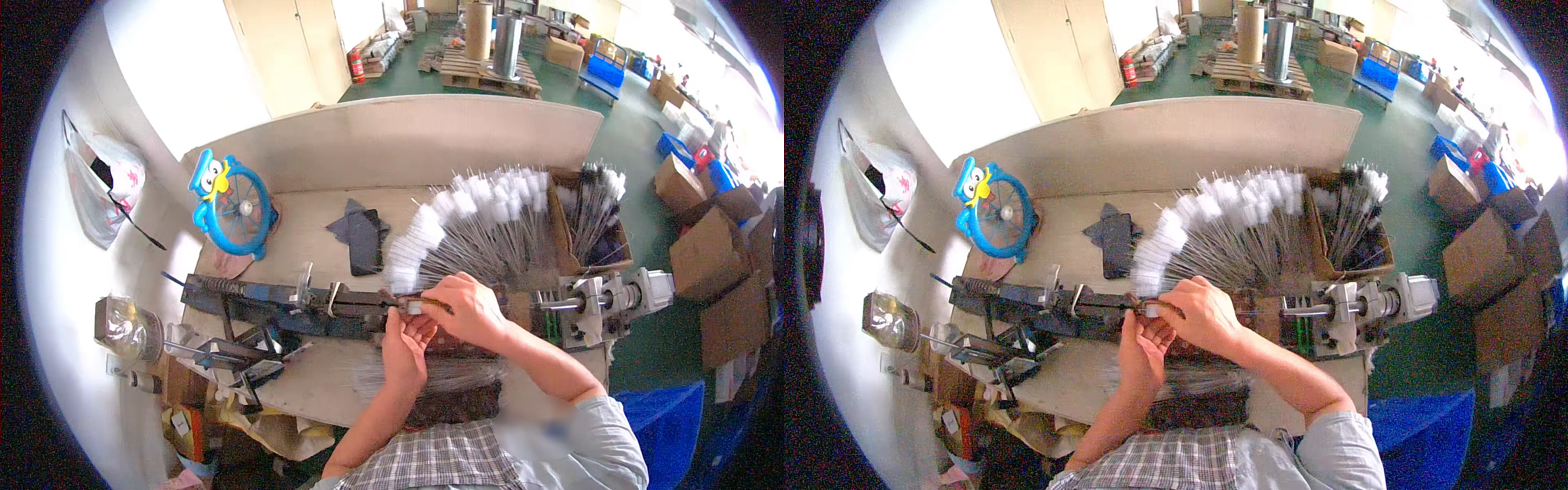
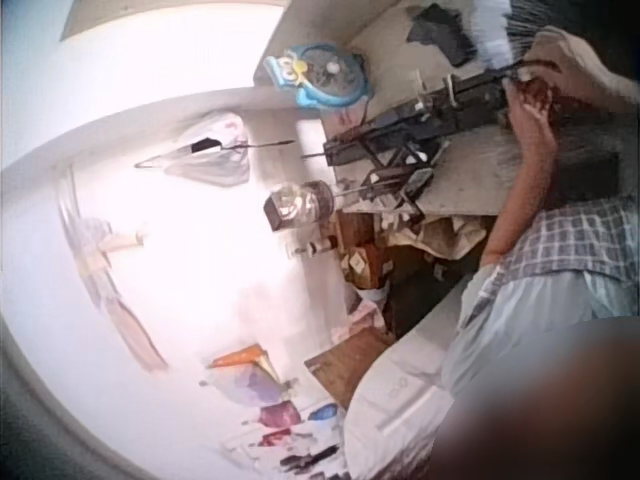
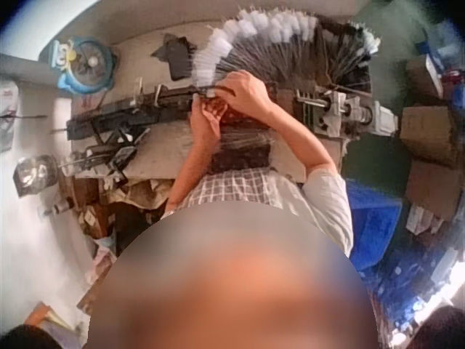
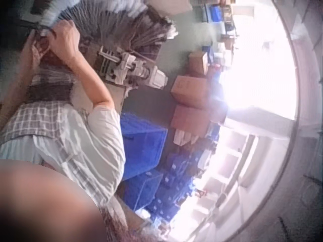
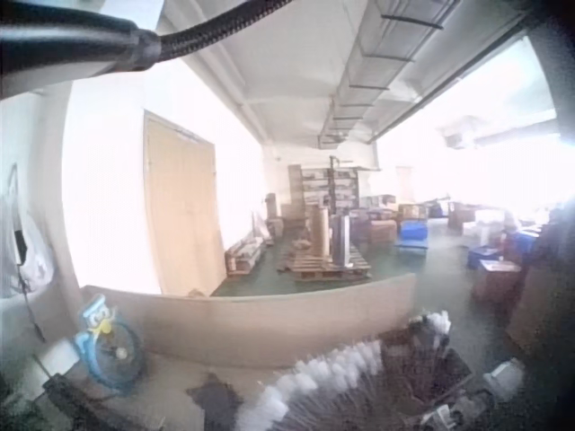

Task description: Using a machine to attach white bristles into a handle and checking the quality of the product.

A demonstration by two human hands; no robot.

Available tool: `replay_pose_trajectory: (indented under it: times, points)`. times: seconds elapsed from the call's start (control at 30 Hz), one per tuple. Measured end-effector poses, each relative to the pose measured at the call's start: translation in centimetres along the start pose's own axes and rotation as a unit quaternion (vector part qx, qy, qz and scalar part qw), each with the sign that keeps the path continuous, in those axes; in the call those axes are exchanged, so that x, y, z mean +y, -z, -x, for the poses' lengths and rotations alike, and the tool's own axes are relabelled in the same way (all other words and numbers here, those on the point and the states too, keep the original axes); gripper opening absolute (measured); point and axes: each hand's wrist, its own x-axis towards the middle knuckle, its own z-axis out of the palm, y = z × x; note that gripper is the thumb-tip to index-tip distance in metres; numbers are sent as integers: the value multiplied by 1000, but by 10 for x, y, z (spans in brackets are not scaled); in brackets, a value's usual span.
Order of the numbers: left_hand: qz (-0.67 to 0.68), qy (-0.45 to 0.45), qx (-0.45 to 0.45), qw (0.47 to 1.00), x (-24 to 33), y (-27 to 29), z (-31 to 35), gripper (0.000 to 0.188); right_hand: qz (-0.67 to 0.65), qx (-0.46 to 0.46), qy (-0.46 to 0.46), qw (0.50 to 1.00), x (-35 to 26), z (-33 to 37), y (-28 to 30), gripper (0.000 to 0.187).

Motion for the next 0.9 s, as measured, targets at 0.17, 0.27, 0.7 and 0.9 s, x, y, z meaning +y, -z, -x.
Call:
replay_pose_trajectory:
  times: [0.17, 0.27, 0.7, 0.9]
  points:
    - [36, -22, 38, 998, -3, -9, 5, 30, 81, 112, 63, 988, -11, 7, -20, 32]
    - [46, -32, 30, 998, -9, 4, -6, 22, 95, 150, 78, 981, -5, 6, -20, 31]
    - [32, -81, 55, 995, -17, -7, -2, 10, 95, 128, 142, 977, 9, 16, -2, 22]
    - [64, -71, 52, 994, -13, -7, -1, 20, 47, 105, 129, 985, -2, 6, -17, 24]
